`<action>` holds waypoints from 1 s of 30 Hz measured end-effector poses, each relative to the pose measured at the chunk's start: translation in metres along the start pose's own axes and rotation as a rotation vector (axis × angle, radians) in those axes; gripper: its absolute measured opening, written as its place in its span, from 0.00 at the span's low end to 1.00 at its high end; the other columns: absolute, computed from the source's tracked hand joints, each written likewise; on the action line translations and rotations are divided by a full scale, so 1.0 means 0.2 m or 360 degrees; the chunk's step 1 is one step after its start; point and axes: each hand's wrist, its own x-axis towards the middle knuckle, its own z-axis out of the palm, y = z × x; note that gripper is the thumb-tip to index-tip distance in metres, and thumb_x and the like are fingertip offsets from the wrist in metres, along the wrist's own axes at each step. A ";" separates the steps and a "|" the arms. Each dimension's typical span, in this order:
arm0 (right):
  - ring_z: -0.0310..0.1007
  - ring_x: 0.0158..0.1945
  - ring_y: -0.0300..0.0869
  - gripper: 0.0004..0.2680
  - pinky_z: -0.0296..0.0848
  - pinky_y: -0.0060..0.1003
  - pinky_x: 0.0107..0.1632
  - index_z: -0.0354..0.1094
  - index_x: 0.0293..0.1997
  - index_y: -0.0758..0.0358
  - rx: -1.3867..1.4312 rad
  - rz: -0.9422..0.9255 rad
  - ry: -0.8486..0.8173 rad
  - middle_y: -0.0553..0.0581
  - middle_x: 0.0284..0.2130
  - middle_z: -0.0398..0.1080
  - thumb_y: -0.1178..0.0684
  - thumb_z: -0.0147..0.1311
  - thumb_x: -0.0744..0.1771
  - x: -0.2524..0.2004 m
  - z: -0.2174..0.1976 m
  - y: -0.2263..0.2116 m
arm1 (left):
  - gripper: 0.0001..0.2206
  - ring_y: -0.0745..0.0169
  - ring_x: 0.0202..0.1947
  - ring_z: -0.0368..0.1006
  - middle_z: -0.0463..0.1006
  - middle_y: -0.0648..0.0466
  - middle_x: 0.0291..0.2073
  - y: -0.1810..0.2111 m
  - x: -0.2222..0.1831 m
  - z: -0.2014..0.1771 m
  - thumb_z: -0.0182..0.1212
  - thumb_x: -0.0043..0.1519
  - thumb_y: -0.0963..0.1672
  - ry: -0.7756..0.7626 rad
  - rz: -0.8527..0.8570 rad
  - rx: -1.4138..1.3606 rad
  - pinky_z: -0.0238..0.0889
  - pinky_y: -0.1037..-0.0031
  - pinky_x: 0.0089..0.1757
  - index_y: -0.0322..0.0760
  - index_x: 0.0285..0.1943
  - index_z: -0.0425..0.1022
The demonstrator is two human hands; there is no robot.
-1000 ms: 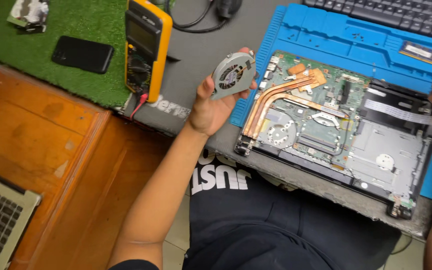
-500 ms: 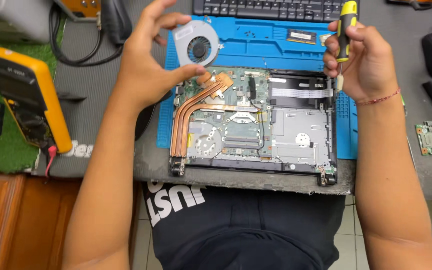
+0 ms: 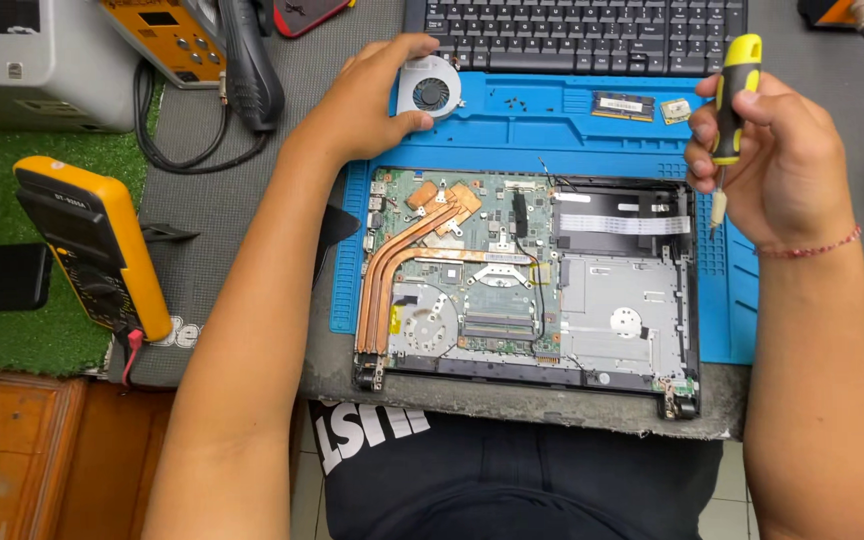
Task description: The person disassembles a laptop by removing screws, detaching ribbon cables, and lifting out the cooling fan and heatsink assembly. They use a screwdriver and tweezers to carefully separate components on a blue anti-static mat.
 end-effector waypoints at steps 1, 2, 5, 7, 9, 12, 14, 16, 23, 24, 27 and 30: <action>0.61 0.25 0.37 0.11 0.59 0.29 0.29 0.66 0.51 0.56 -0.0001 0.0003 -0.0004 0.48 0.30 0.62 0.46 0.47 0.67 0.00 0.00 0.00 | 0.33 0.40 0.68 0.57 0.62 0.45 0.68 -0.01 -0.01 0.00 0.71 0.60 0.43 0.0002 -0.0005 -0.0001 0.50 0.51 0.62 0.50 0.74 0.57; 0.62 0.26 0.38 0.11 0.59 0.29 0.29 0.66 0.51 0.57 -0.0003 0.0003 -0.0019 0.49 0.30 0.62 0.46 0.47 0.67 -0.01 0.00 0.01 | 0.36 0.42 0.72 0.52 0.58 0.45 0.72 -0.02 -0.02 0.01 0.73 0.60 0.45 0.0054 0.0113 0.0020 0.46 0.50 0.64 0.48 0.75 0.55; 0.61 0.26 0.39 0.12 0.60 0.30 0.30 0.66 0.52 0.58 -0.0034 0.0008 -0.0029 0.50 0.30 0.62 0.46 0.48 0.67 -0.03 0.01 0.01 | 0.33 0.45 0.72 0.53 0.61 0.46 0.71 -0.03 -0.08 0.01 0.73 0.61 0.45 0.0250 0.0291 0.0015 0.46 0.51 0.65 0.42 0.74 0.57; 0.60 0.26 0.40 0.12 0.60 0.30 0.32 0.66 0.52 0.58 -0.0063 0.0011 -0.0020 0.50 0.30 0.61 0.45 0.48 0.67 -0.04 0.02 0.01 | 0.28 0.44 0.69 0.58 0.67 0.46 0.67 -0.02 -0.13 0.02 0.70 0.63 0.43 0.0389 0.0355 -0.0009 0.52 0.52 0.64 0.39 0.71 0.62; 0.58 0.27 0.40 0.12 0.58 0.30 0.31 0.65 0.52 0.58 -0.0049 -0.0008 -0.0010 0.52 0.30 0.59 0.45 0.48 0.67 -0.04 0.02 0.02 | 0.16 0.49 0.59 0.65 0.74 0.51 0.56 -0.01 -0.18 0.03 0.66 0.66 0.42 0.0577 0.0516 -0.0061 0.59 0.58 0.57 0.41 0.62 0.71; 0.60 0.27 0.38 0.12 0.58 0.28 0.29 0.66 0.53 0.55 -0.0125 -0.0030 0.0014 0.49 0.31 0.61 0.44 0.48 0.68 -0.05 0.02 0.05 | 0.08 0.55 0.50 0.70 0.79 0.56 0.47 -0.03 -0.24 0.07 0.64 0.66 0.42 0.0624 0.0492 -0.0187 0.64 0.63 0.50 0.41 0.53 0.78; 0.60 0.28 0.36 0.13 0.60 0.27 0.30 0.65 0.56 0.54 -0.0183 -0.0030 -0.0027 0.48 0.32 0.61 0.43 0.48 0.69 -0.04 -0.02 0.10 | 0.04 0.56 0.45 0.71 0.81 0.57 0.41 -0.05 -0.23 0.11 0.65 0.65 0.41 0.0658 0.0543 -0.0142 0.64 0.63 0.48 0.40 0.47 0.80; 0.61 0.28 0.35 0.14 0.61 0.27 0.31 0.64 0.58 0.53 -0.0240 -0.0038 -0.0068 0.46 0.33 0.62 0.41 0.47 0.70 -0.03 -0.05 0.14 | 0.02 0.58 0.40 0.72 0.82 0.58 0.36 -0.05 -0.24 0.13 0.65 0.64 0.40 0.0695 0.0598 -0.0093 0.63 0.63 0.46 0.40 0.42 0.82; 0.68 0.36 0.41 0.11 0.67 0.28 0.36 0.59 0.66 0.59 -0.0518 -0.0270 -0.0073 0.57 0.39 0.66 0.49 0.46 0.76 -0.04 0.00 0.27 | 0.06 0.53 0.40 0.70 0.80 0.57 0.36 -0.09 -0.22 0.19 0.63 0.64 0.39 0.0547 0.0591 0.0154 0.64 0.61 0.42 0.42 0.46 0.82; 0.73 0.38 0.46 0.11 0.71 0.32 0.38 0.57 0.67 0.63 -0.0593 -0.0389 -0.0024 0.62 0.43 0.71 0.52 0.48 0.77 -0.05 0.04 0.29 | 0.06 0.53 0.40 0.70 0.79 0.57 0.35 -0.10 -0.22 0.20 0.63 0.64 0.38 0.0551 0.0594 0.0157 0.65 0.61 0.42 0.41 0.46 0.82; 0.77 0.47 0.57 0.07 0.85 0.52 0.55 0.50 0.60 0.71 -0.0628 -0.0641 -0.0121 0.75 0.44 0.69 0.63 0.46 0.77 -0.11 0.37 0.21 | 0.07 0.53 0.39 0.69 0.78 0.58 0.34 -0.12 -0.21 0.21 0.65 0.62 0.39 0.0574 0.0605 0.0230 0.62 0.62 0.40 0.43 0.46 0.82; 0.78 0.46 0.62 0.06 0.84 0.53 0.52 0.51 0.57 0.84 -0.0853 -0.0966 -0.0265 0.80 0.39 0.70 0.75 0.44 0.75 -0.09 0.59 0.14 | 0.06 0.49 0.37 0.70 0.79 0.54 0.34 -0.13 -0.21 0.20 0.63 0.63 0.38 0.0592 0.0709 0.0320 0.63 0.58 0.38 0.41 0.47 0.82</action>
